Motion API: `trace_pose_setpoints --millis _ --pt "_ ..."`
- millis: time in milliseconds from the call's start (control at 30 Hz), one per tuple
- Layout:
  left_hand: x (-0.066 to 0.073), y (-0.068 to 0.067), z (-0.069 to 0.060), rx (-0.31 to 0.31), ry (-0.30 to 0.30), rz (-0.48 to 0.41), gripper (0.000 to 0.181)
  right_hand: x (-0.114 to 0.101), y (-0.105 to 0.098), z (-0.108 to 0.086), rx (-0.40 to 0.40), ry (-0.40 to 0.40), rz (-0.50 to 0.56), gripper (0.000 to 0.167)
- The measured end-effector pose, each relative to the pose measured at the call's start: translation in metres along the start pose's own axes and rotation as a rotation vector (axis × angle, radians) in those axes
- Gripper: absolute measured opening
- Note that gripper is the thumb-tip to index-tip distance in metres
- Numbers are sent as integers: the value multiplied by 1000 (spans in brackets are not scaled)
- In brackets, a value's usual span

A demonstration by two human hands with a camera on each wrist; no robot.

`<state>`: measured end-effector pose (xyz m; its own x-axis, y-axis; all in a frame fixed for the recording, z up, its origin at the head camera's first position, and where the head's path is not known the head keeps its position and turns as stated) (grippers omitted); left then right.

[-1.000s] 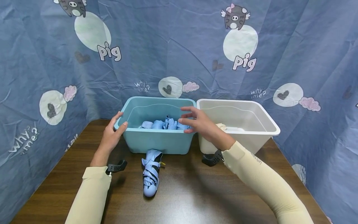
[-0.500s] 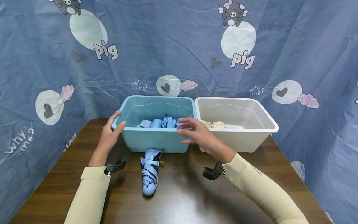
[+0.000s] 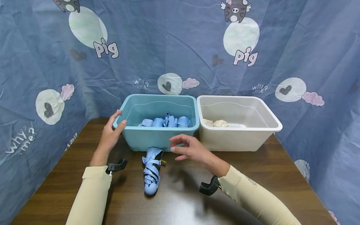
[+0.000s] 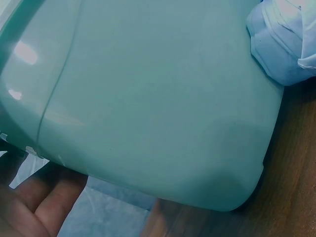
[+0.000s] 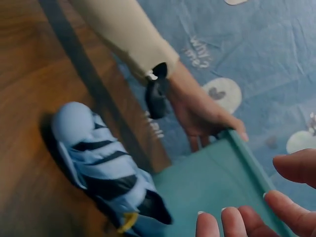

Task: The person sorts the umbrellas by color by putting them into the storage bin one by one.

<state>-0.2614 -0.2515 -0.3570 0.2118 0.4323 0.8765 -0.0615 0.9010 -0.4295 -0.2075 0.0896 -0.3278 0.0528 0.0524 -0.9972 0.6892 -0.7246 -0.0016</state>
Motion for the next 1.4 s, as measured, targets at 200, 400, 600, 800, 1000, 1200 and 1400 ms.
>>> trace_pose_setpoints --millis 200,400,600,800,1000,1200,1400 --pt "5 3 -3 4 13 -14 61 26 13 3 24 53 51 43" --pt "6 1 -4 9 21 -17 61 55 24 11 60 59 29 43" --pt "6 2 -4 6 17 -15 61 78 31 21 96 58 -8 47" --pt "5 2 -4 5 9 -23 61 86 40 30 105 64 -2 55" --pt "6 1 -3 1 0 -31 61 86 53 39 54 79 8 69" --pt "29 2 -11 -11 -9 -51 61 85 61 47 39 95 -43 78" --pt "44 2 -18 -16 6 -64 60 79 67 52 93 140 -190 83"
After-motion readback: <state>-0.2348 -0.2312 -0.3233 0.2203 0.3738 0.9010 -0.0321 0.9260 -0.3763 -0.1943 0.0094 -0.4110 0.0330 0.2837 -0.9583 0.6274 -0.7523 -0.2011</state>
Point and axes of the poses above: each hand's wrist, its own z-axis towards the middle knuckle, its own y-axis out of the palm, x = y × z, the point moved 1 cm from there along z, towards the middle knuckle, and after that the axes turned 8 degrees about -x, right-handed, at the moved point
